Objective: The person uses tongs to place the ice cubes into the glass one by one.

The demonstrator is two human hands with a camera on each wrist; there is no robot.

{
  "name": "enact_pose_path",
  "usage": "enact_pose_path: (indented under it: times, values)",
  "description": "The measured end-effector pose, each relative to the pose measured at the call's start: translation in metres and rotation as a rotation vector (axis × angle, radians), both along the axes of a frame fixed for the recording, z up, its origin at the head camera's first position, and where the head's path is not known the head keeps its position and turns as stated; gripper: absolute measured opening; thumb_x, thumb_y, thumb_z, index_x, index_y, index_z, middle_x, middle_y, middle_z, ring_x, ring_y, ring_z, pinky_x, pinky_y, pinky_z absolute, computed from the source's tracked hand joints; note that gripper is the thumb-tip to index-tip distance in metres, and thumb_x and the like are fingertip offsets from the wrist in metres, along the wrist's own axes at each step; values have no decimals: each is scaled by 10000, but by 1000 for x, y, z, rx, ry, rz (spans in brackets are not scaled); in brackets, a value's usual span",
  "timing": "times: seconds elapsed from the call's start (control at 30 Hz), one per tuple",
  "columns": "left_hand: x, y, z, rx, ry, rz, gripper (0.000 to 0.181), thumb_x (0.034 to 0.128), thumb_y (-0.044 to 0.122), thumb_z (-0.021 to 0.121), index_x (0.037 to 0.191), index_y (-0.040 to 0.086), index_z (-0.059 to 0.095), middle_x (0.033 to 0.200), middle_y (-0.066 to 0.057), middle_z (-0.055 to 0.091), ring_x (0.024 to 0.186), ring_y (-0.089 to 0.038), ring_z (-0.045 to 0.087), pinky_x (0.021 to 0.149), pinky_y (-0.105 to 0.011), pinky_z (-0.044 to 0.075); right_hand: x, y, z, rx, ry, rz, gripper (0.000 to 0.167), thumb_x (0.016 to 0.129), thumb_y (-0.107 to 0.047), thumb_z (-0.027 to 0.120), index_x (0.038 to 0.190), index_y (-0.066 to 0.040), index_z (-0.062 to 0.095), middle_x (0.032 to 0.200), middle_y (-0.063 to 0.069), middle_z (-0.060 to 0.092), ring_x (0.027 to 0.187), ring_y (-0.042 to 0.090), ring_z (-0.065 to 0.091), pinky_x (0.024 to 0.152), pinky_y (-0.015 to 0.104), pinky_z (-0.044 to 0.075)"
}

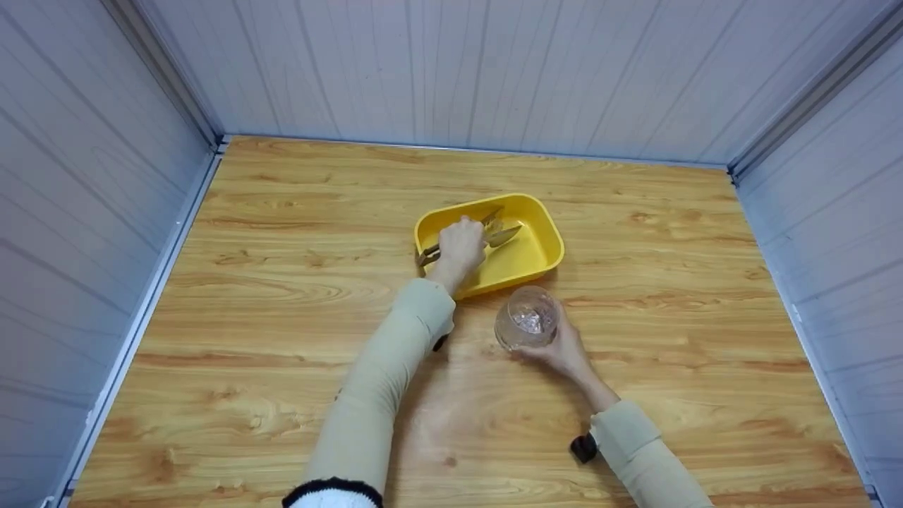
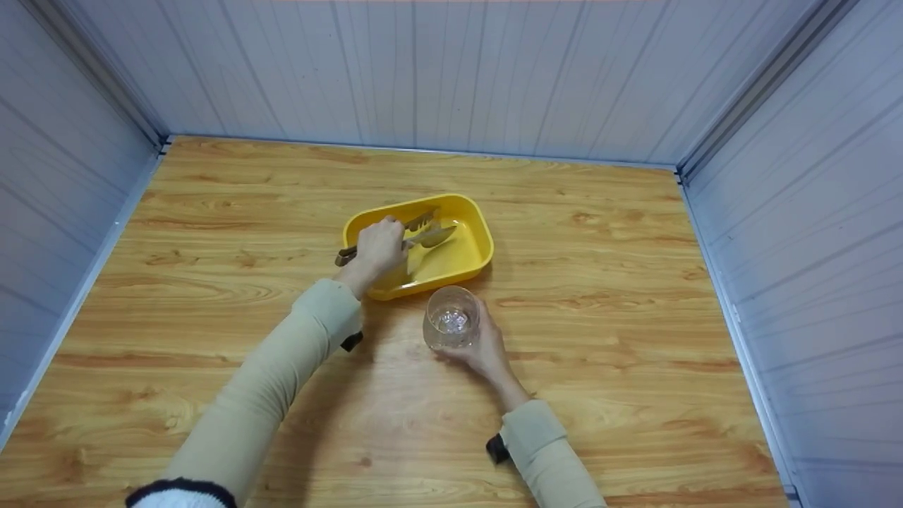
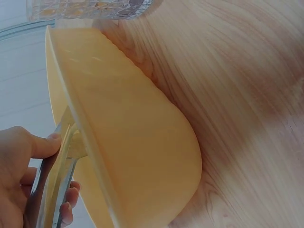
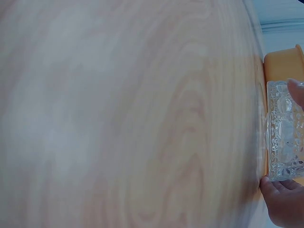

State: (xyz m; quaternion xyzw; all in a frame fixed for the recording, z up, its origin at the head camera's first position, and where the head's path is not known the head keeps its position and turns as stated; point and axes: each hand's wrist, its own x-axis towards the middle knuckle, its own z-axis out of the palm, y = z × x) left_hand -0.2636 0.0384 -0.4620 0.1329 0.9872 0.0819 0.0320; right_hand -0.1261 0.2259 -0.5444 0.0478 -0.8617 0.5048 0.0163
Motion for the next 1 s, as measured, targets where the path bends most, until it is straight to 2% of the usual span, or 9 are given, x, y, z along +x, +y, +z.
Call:
enact_pose_path:
  times: [0.23, 0.33, 0.57, 0.7, 0.8, 1.0]
  values:
    - [-2, 6, 0, -19, -20, 0, 245, 857, 274, 567, 1010, 93, 630, 953, -98, 563, 835, -266, 576, 656, -414, 476, 10, -13, 33, -13, 2, 15, 939, 542, -62, 830, 1296, 71, 286, 1239, 263, 418, 1158, 386, 382, 969, 461, 272]
    - [-4, 9, 0, -25, -25, 5, 238, 861, 269, 562, 1015, 99, 629, 961, -94, 560, 841, -262, 572, 660, -407, 475, 10, -12, 33, -18, -3, 13, 944, 540, -60, 830, 1300, 67, 285, 1241, 257, 421, 1162, 382, 381, 973, 460, 266]
    - [-6, 11, -3, -20, -28, 7, 199, 867, 228, 555, 1000, 102, 632, 966, -93, 567, 858, -263, 573, 673, -398, 478, 0, 0, 2, 5, -21, -4, 1016, 494, -207, 864, 1323, -39, 302, 1255, 165, 445, 1165, 286, 402, 972, 416, 282]
    - [-7, 12, -3, -17, -33, 16, 167, 879, 186, 535, 987, 106, 635, 952, -88, 572, 855, -256, 577, 668, -389, 480, -1, 2, -4, 2, -15, -3, 1041, 486, -224, 867, 1335, -55, 290, 1267, 155, 435, 1172, 277, 393, 976, 419, 274]
    - [-8, 12, -3, -26, -41, 16, 171, 897, 155, 500, 989, 106, 636, 950, -86, 577, 854, -250, 577, 666, -379, 481, 0, 1, -1, 7, -20, -8, 1041, 482, -225, 868, 1336, -59, 294, 1268, 141, 439, 1174, 256, 393, 979, 395, 274]
    - [-8, 12, -3, -32, -50, 8, 217, 925, 108, 433, 1004, 109, 635, 957, -86, 584, 863, -246, 572, 674, -378, 481, 9, -11, 28, -19, 11, 5, 969, 517, -75, 844, 1308, 40, 296, 1231, 232, 440, 1149, 355, 399, 967, 448, 276]
